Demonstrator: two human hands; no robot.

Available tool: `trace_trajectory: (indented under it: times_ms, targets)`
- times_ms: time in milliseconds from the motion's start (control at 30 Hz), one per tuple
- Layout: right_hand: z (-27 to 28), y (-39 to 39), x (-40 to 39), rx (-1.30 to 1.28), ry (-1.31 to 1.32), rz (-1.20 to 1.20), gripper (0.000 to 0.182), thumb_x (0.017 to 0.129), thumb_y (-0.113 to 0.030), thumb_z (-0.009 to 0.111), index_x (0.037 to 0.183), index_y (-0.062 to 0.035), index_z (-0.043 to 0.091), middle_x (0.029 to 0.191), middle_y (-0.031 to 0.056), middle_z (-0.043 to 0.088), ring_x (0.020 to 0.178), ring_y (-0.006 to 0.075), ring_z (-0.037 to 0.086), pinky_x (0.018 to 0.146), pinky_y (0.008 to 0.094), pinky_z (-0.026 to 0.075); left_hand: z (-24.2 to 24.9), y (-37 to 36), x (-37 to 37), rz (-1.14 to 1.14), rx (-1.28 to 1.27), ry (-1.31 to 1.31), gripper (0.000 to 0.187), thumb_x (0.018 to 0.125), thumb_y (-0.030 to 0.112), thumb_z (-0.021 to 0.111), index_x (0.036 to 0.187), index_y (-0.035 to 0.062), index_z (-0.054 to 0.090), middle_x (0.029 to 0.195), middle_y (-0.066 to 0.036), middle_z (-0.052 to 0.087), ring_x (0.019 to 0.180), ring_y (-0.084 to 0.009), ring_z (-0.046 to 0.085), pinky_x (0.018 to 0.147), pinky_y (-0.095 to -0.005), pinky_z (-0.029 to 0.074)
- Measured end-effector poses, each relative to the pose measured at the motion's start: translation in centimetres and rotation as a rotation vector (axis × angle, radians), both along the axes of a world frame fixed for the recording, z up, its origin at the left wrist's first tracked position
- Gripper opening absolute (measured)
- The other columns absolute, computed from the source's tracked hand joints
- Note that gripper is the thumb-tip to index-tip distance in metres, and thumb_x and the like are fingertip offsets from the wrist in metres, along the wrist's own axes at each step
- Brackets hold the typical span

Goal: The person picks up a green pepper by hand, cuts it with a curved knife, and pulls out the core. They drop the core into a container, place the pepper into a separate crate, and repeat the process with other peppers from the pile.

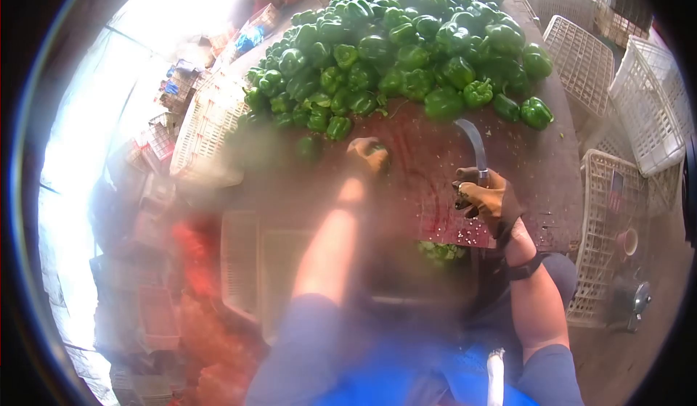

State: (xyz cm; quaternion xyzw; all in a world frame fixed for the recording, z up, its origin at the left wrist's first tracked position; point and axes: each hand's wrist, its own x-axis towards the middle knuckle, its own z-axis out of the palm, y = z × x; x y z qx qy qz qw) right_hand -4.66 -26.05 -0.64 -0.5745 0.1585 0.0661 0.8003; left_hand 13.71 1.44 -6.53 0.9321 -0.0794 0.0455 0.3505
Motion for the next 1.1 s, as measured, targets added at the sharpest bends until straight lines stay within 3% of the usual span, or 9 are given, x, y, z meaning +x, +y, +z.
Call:
trace_trajectory:
  times_ms: [100,200,333,433,767,800,900,1000,1100]
  targets:
    - [-0.5,0.7,0.2,-0.054,0.007,0.023,0.041,0.089,-0.02,0.07,0.125,-0.0016,0.062,0.095,0.0054,0.069,0.072,0.013,0.067,0.059,0.0265,0.053,-1.5,-0.9,-1.6,-0.338,-0.025,-0.163,0.041,0.072,0.022,0.079,0.11,0.0086,0.072,0.12,-0.013,0.067,0.113,-0.0326,0.063,0.102,-0.0382,0.048]
    - [-0.5,1.2,0.1,-0.03,0.036,0.028,0.041,0.091,-0.021,0.07,0.125,-0.0013,0.061,0.093,0.0049,0.068,0.072,0.0127,0.066,0.059,0.0267,0.052,-0.1,-3.9,-6.4,-0.361,-0.128,-0.081,0.043,0.069,0.016,0.079,0.11,0.0065,0.07,0.115,-0.012,0.069,0.109,-0.0335,0.065,0.1,-0.038,0.05]
    - [-2.9,2.3,0.4,0.009,0.006,-0.039,0.039,0.092,-0.023,0.07,0.125,-0.0022,0.061,0.09,0.0036,0.067,0.072,0.0112,0.064,0.06,0.0258,0.051,-1.1,-4.7,-7.5,-0.108,-0.067,-0.32,0.055,0.068,0.02,0.083,0.118,0.0035,0.066,0.117,-0.016,0.067,0.11,-0.0315,0.065,0.098,-0.0385,0.051]
    - [-3.9,3.0,1.1,-0.075,0.019,0.0,0.039,0.096,-0.031,0.066,0.121,-0.0018,0.061,0.084,0.0027,0.065,0.074,0.0113,0.064,0.061,0.0267,0.05,-0.6,-4.6,-8.1,-0.045,-0.177,-0.034,0.057,0.069,0.022,0.084,0.12,0.0036,0.066,0.119,-0.016,0.067,0.11,-0.0305,0.065,0.097,-0.0381,0.051]
    - [-6.1,6.4,2.5,-0.357,0.095,0.29,0.045,0.096,-0.039,0.061,0.121,-0.0019,0.06,0.088,0.009,0.069,0.072,0.0167,0.066,0.06,0.0337,0.053,-0.7,-4.3,-10.5,-0.033,-0.394,0.001,0.069,0.064,0.014,0.088,0.125,-0.0018,0.06,0.119,-0.015,0.065,0.109,-0.0244,0.064,0.097,-0.0344,0.052]
    - [-5.8,6.4,2.6,-0.47,0.11,0.347,0.046,0.096,-0.038,0.059,0.126,-0.0036,0.059,0.096,0.0152,0.072,0.082,0.0259,0.07,0.07,0.0392,0.055,0.9,-4.8,-11.0,-0.033,-0.455,0.081,0.069,0.064,0.014,0.088,0.126,-0.002,0.06,0.119,-0.015,0.066,0.109,-0.0241,0.064,0.097,-0.034,0.052]
    - [-6.7,7.3,2.6,-0.655,0.079,0.338,0.049,0.095,-0.038,0.055,0.13,-0.0033,0.057,0.106,0.0213,0.072,0.098,0.0359,0.07,0.084,0.0429,0.054,1.0,-5.1,-11.5,0.032,-0.517,0.112,0.067,0.066,0.011,0.087,0.125,-0.0022,0.06,0.119,-0.014,0.066,0.109,-0.0229,0.064,0.097,-0.033,0.052]
    - [-6.8,7.8,2.2,-0.82,0.124,0.356,0.052,0.094,-0.039,0.054,0.132,-0.0029,0.055,0.11,0.024,0.07,0.108,0.04,0.066,0.093,0.0441,0.051,-0.1,-5.2,-11.4,0.082,-0.561,0.077,0.065,0.067,0.008,0.087,0.126,-0.0023,0.06,0.12,-0.013,0.066,0.11,-0.022,0.064,0.097,-0.0323,0.052]
    - [-7.2,7.4,2.1,-0.705,0.185,0.372,0.051,0.094,-0.04,0.055,0.128,-0.0025,0.057,0.107,0.0241,0.071,0.105,0.0388,0.067,0.09,0.0442,0.051,-0.6,-5.1,-11.2,0.09,-0.606,0.081,0.065,0.068,0.007,0.087,0.126,-0.0026,0.06,0.12,-0.013,0.066,0.109,-0.0216,0.064,0.097,-0.032,0.052]
